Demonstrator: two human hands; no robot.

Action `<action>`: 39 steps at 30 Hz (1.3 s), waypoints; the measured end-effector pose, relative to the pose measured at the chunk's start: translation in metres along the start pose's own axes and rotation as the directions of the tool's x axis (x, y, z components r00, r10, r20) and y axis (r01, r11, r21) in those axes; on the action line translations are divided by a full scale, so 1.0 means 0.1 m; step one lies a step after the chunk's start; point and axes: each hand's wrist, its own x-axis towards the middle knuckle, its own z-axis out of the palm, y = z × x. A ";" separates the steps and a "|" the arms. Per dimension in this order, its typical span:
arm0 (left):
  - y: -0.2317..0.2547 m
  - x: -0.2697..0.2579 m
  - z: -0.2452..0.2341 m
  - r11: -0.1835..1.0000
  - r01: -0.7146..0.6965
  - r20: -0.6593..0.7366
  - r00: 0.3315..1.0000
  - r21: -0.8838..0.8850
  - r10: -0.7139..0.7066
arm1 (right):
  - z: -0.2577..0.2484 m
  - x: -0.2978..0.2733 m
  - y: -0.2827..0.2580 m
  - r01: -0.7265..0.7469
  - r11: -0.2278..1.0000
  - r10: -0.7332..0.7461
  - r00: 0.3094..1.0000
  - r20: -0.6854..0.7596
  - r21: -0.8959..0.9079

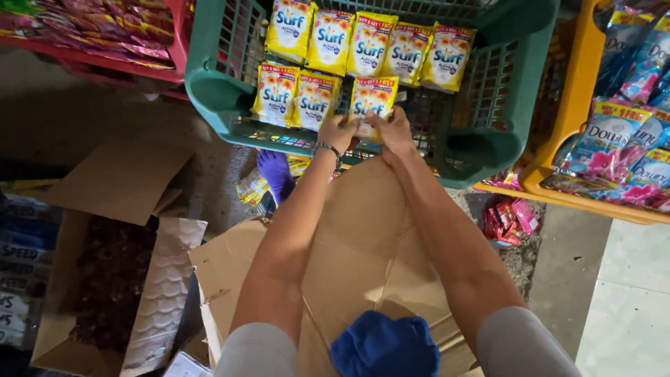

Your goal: Wiping detergent sachets with a cloth and placing them into a basket.

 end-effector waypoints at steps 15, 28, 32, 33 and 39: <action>-0.34 0.20 0.23 0.921 -0.053 -0.335 0.922 0.385 0.193 | 0.01 0.43 0.58 -0.119 0.970 0.153 0.976 0.153 -0.210; 0.19 -0.22 0.19 0.869 -0.001 -0.221 0.967 0.495 0.127 | 0.04 0.22 0.42 0.166 0.803 -0.114 0.985 0.126 -0.572; 0.09 -0.16 0.27 0.845 0.016 -0.162 0.983 0.535 0.084 | -0.02 0.24 0.45 0.201 0.672 -0.098 0.978 0.183 -0.713; 0.11 -0.17 0.26 0.845 0.016 -0.161 0.983 0.535 0.084 | -0.04 0.31 0.56 0.201 0.672 -0.099 0.978 0.183 -0.713; 0.07 -0.07 0.26 0.862 0.012 -0.222 0.968 0.506 0.117 | -0.04 0.49 0.75 0.124 0.535 -0.089 0.992 0.089 -0.836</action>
